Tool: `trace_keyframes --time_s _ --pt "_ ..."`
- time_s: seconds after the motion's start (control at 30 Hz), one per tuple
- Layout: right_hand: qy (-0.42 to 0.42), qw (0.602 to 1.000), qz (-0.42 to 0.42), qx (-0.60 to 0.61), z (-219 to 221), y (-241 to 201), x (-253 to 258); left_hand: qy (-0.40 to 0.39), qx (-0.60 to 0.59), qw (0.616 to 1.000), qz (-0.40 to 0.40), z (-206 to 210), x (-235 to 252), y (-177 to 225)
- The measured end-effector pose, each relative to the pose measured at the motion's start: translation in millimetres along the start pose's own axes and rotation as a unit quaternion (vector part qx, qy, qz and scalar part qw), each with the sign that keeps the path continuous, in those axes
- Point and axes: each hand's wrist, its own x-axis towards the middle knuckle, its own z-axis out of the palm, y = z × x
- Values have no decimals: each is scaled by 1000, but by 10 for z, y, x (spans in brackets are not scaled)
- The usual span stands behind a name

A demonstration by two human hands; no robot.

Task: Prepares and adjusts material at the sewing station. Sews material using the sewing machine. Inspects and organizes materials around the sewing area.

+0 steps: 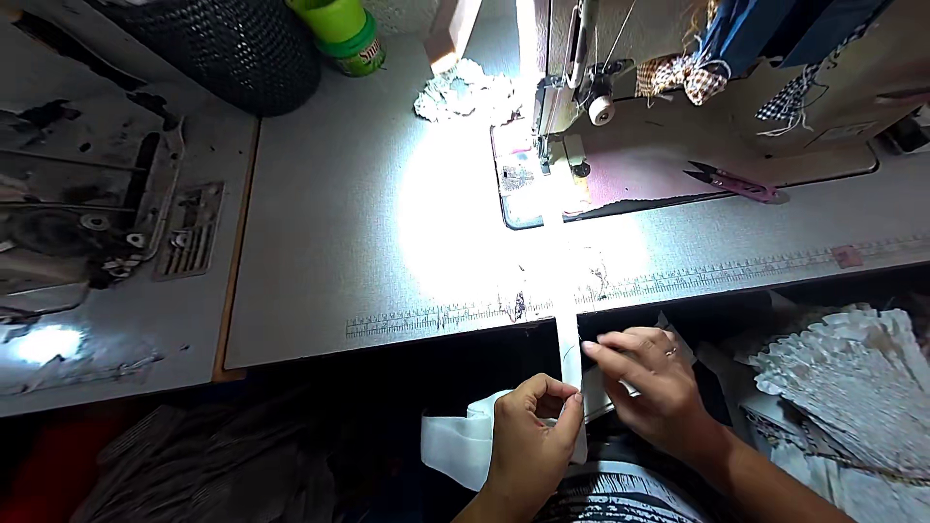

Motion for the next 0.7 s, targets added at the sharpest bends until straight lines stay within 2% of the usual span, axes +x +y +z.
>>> trace_keyframes --time_s 0.1,0.17,0.2,0.27,0.37,0.5,0.6,0.7 --pt "-16 986 -154 -58 55 86 75 -12 -55 998 -10 -22 11 62" --pt "-19 983 -179 -46 77 92 93 -23 -58 998 -12 -88 15 140" --pt "-15 984 -175 -34 79 86 99 -26 -31 999 8 -137 21 183" --pt "3 987 -157 -18 71 46 112 3 78 989 126 -251 114 231" --pt "56 991 -124 4 52 -62 136 75 278 900 327 -361 558 177" --pt "106 989 -102 18 24 -174 229 66 352 803 476 -334 1158 -2" --pt "120 988 -95 11 10 -177 224 55 348 756 552 -326 1366 -46" --pt "102 991 -86 -5 25 -146 173 25 367 736 568 -337 1403 -50"
